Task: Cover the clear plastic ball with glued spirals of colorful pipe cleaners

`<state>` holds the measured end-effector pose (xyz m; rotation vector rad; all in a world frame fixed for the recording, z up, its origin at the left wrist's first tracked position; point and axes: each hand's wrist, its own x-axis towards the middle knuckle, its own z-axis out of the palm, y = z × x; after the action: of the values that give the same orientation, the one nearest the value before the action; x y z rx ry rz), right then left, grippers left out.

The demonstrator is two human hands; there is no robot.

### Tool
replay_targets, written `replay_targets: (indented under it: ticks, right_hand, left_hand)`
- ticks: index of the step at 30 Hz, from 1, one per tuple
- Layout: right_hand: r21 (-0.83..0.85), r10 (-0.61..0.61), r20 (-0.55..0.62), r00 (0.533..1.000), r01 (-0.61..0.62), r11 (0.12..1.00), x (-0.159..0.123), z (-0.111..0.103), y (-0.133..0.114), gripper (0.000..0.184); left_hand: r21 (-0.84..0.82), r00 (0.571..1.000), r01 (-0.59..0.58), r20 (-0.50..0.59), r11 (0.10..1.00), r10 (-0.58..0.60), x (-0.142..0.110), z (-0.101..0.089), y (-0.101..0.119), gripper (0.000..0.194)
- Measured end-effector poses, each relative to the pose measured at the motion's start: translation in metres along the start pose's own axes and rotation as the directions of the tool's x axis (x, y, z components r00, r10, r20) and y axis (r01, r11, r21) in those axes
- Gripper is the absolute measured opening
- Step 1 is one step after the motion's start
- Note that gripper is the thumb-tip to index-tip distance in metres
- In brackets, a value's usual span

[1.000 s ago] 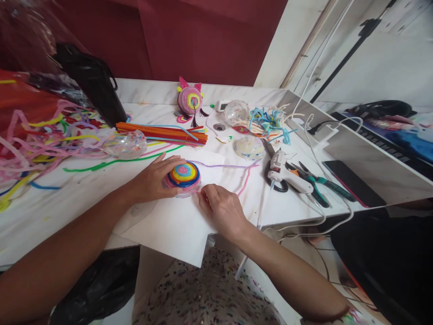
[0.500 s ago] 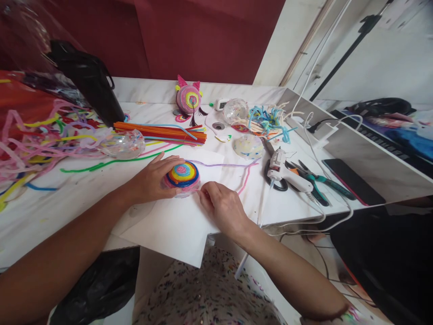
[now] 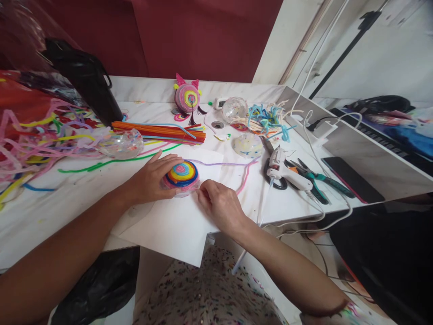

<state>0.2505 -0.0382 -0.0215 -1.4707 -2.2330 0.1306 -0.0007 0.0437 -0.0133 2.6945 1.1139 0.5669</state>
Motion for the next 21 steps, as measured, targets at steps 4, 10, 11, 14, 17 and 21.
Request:
replay_targets:
  ticks: [4,10,11,14,17,21]
  right_hand:
    - [-0.026,0.015,0.062,0.998,-0.013,1.000,0.003,-0.006,-0.003,0.018]
    - [-0.068,0.053,0.142,0.988,-0.044,0.997,0.010,-0.015,-0.009,0.017]
    - [-0.074,0.052,0.148,0.988,-0.041,0.996,0.011,-0.016,-0.010,0.018]
    - [-0.094,0.056,0.166,0.985,-0.040,0.995,0.013,-0.019,-0.012,0.018]
    - [-0.110,0.073,0.189,0.979,-0.053,0.993,0.014,-0.022,-0.014,0.019]
    - [-0.119,0.092,0.224,0.970,-0.066,0.991,0.014,-0.026,-0.016,0.019]
  left_hand:
    - [0.025,1.000,-0.024,0.003,0.999,0.024,0.000,-0.001,-0.001,0.072]
    - [0.082,0.998,-0.064,-0.022,0.995,0.066,-0.002,0.000,-0.003,0.069]
    - [0.091,0.997,-0.068,-0.032,0.994,0.071,-0.002,0.000,-0.002,0.069]
    - [0.126,0.995,-0.058,-0.068,0.990,0.067,-0.003,0.000,0.002,0.068]
    - [0.162,0.994,-0.070,-0.072,0.984,0.083,-0.003,-0.004,0.008,0.066]
    - [0.223,0.986,-0.103,-0.108,0.969,0.129,-0.003,-0.008,0.016,0.062]
